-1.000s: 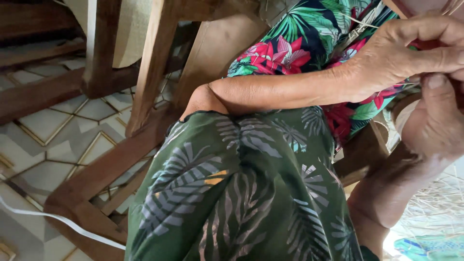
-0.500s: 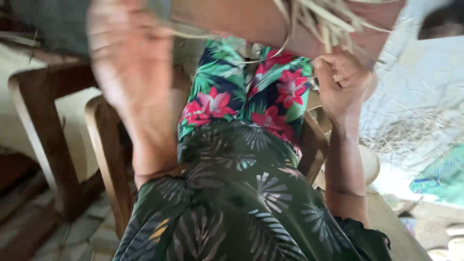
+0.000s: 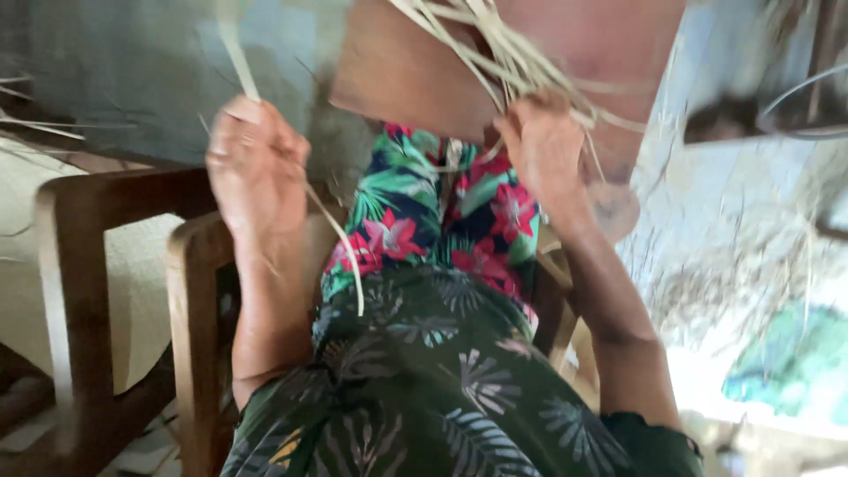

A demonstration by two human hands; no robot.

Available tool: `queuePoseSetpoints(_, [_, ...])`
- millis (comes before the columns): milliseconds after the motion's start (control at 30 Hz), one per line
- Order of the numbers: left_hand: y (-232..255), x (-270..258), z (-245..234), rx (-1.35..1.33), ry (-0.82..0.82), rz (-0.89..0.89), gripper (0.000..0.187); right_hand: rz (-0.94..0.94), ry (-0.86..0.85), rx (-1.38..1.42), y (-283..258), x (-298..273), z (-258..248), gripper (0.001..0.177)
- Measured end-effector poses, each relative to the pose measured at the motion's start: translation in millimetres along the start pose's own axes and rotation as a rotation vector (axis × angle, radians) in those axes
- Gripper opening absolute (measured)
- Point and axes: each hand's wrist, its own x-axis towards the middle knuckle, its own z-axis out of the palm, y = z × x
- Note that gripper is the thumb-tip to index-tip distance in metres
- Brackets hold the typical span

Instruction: Weaving thin strips of natural fiber together to create a handcrafted item like a hat or mat.

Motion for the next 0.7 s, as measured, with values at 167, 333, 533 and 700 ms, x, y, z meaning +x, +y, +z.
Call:
queuePoseSetpoints(167, [-24.7, 1.6, -32.6, 0.004, 0.037, -0.125, 0.011, 0.027, 0.084, -0.182, 7.3, -2.9, 27.8, 0.030])
queuePoseSetpoints(333, [-34.2, -1.8, -33.3, -0.004, 0.006, -0.175, 0.012, 0.014, 0.105, -0.191, 5.4, 0.2, 35.0, 0.031])
queuePoseSetpoints(533, [-48.2, -2.1, -35.9, 0.018, -0.013, -0.156, 0.012, 0.032, 0.108, -0.180, 21.4, 5.3, 56.3, 0.013])
queuePoseSetpoints(700, [-49.5, -9.4, -41.1, 0.173, 0.002, 0.035, 0.012, 0.368, 0.066, 0.386, -8.2, 12.9, -5.9, 0.006])
